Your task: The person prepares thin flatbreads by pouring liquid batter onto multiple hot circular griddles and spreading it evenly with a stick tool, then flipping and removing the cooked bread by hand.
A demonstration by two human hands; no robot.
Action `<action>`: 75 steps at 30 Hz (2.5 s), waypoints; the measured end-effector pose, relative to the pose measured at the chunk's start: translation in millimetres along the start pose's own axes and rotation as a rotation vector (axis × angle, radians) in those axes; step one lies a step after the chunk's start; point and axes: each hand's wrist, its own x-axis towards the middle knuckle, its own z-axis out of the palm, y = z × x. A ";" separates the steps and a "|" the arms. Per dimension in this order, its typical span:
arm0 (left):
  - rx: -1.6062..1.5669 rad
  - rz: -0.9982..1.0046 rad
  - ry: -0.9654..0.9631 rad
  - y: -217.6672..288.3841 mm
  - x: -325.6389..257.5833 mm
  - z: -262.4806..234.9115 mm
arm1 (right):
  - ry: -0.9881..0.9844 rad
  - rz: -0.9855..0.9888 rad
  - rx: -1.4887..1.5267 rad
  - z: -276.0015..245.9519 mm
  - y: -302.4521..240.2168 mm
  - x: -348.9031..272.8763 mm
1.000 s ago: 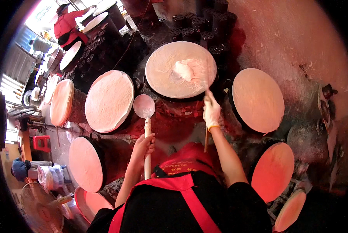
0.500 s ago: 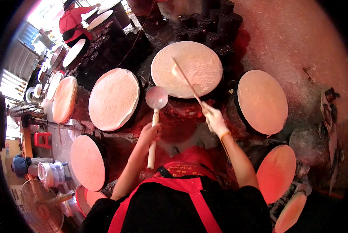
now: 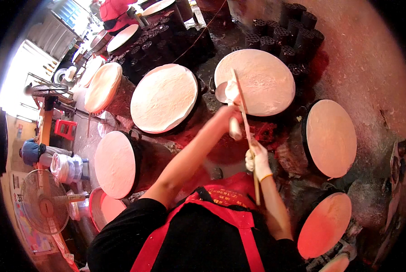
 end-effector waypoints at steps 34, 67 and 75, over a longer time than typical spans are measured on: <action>0.689 -0.364 -0.147 -142.4 -109.7 -23.5 | 0.744 -0.739 -0.106 -91.1 76.6 -198.9; 0.823 -0.197 -0.210 -225.3 -129.0 24.1 | 0.965 -0.852 0.908 -274.2 -25.2 -453.9; 1.011 -0.168 -0.293 -214.0 -124.4 22.4 | 1.080 -0.835 0.970 -253.7 86.0 -395.3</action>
